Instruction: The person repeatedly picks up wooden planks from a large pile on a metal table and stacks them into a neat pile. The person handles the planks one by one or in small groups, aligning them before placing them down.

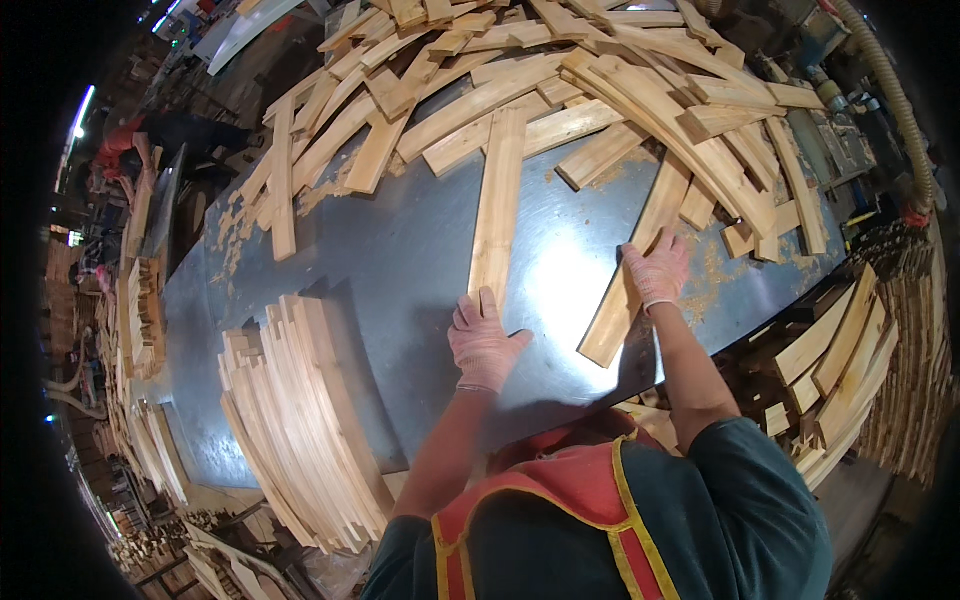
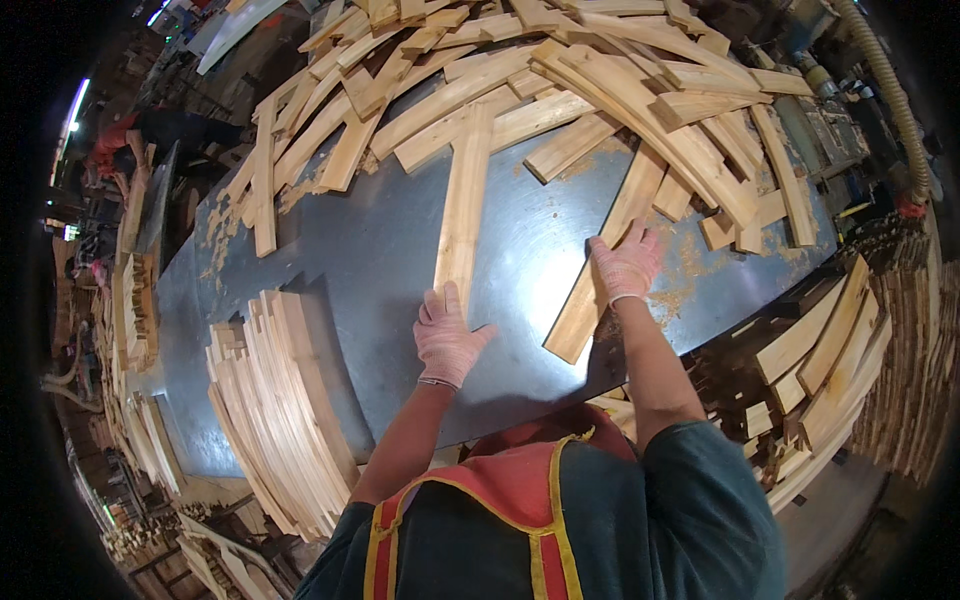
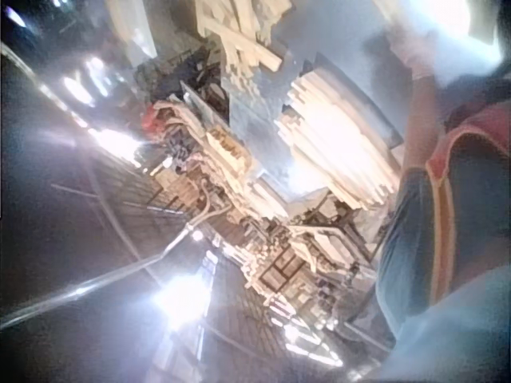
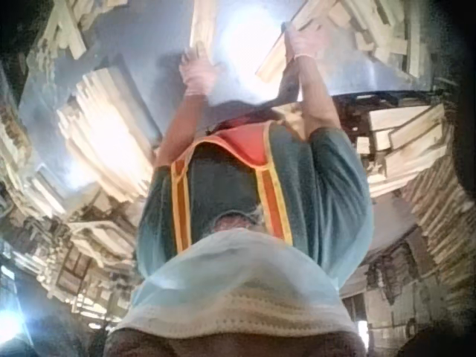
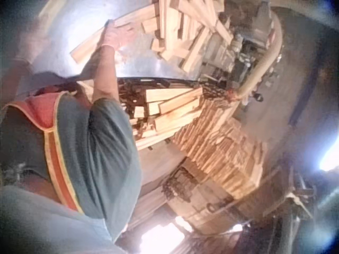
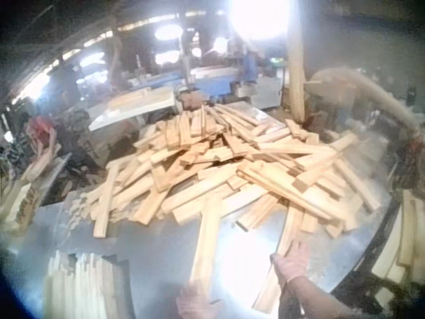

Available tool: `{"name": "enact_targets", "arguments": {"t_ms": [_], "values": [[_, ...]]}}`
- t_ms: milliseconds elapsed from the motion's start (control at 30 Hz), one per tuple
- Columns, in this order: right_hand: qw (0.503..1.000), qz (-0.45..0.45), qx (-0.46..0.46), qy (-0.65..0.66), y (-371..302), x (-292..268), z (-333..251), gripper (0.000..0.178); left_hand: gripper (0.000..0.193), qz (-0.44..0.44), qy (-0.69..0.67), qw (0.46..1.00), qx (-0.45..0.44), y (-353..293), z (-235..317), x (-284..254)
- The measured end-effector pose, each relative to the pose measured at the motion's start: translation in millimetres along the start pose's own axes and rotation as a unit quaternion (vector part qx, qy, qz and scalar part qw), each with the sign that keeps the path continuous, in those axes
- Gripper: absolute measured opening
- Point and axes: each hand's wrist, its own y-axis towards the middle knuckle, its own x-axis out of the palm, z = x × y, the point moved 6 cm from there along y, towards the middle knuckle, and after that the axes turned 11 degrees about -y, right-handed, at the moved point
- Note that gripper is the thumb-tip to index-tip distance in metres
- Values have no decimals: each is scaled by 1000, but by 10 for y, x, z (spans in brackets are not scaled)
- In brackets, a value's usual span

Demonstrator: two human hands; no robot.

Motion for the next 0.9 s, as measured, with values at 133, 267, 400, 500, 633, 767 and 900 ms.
{"name": "enact_targets", "arguments": {"t_ms": [133,267,400,500,633,767,900], "values": [[999,-25,34,0,-125,-30,-42,101,97,-6,-43,998,-33,76,-325,-12],[997,-14,40,62,-378,15,-100,95,86,-204,-540,812,-89,-256,-713,-415],[777,-212,-6,592,-1540,461,-771,91,87,-214,-837,494,-99,-1136,-1217,-804],[750,-288,-26,594,-2266,772,-1394,89,87,-157,-841,512,-71,-1680,-1628,-1031],[702,-426,-105,561,-3488,1101,-2233,92,85,-20,-813,573,-104,-2322,-2265,-1409],[801,-368,-416,221,-4391,1502,-2955,73,79,34,-806,580,-113,-2647,-2644,-1474],[678,-505,-523,107,-4515,2150,-3379,59,73,10,-792,604,-89,-2611,-2739,-1473]]}}
